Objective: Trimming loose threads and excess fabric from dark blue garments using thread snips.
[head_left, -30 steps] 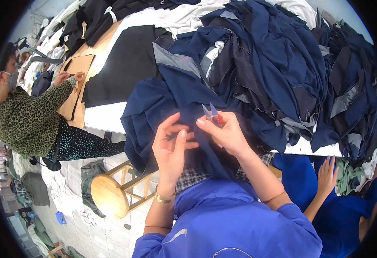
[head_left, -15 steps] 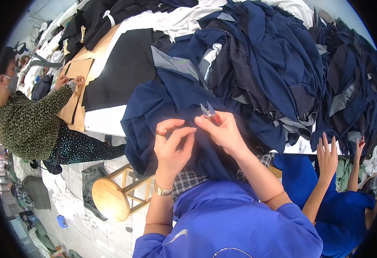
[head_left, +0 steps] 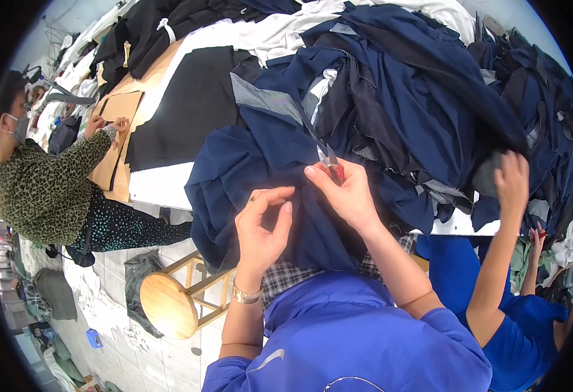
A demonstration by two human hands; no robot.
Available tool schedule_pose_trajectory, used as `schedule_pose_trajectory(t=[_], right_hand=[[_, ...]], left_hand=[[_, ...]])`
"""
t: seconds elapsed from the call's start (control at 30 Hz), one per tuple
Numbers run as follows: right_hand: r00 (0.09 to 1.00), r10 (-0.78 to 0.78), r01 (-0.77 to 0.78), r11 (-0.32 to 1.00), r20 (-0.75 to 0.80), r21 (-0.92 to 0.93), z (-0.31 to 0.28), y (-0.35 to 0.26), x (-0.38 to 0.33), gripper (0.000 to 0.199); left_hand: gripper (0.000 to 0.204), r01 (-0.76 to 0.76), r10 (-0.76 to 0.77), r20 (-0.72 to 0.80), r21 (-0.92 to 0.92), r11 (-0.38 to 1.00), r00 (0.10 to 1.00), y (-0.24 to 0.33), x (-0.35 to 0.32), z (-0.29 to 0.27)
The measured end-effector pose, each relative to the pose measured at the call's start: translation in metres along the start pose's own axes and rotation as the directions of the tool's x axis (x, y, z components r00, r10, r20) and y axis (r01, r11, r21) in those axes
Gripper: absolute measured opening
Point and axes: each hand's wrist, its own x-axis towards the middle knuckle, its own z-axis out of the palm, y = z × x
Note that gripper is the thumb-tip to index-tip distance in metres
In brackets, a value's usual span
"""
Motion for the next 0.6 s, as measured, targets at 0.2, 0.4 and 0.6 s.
schedule_pose_trajectory(t=[0.2,0.4,0.6], right_hand=[[0.999,-0.030,0.030,0.999,0.012,-0.028,-0.001,0.001,0.001,0.026],[0.999,-0.032,0.034,0.997,0.025,-0.070,0.000,0.000,0.001,0.026],[0.998,0.035,-0.029,0.992,0.054,-0.119,-0.001,0.000,0.001,0.017]], left_hand=[[0.018,0.285,-0.245,0.185,-0.237,0.929,0.952,-0.004,-0.001,-0.006],[0.017,0.428,-0.345,0.259,-0.432,0.794,0.902,-0.003,0.000,-0.009],[0.017,0.430,-0.344,0.260,-0.479,0.766,0.902,-0.009,0.000,-0.007]])
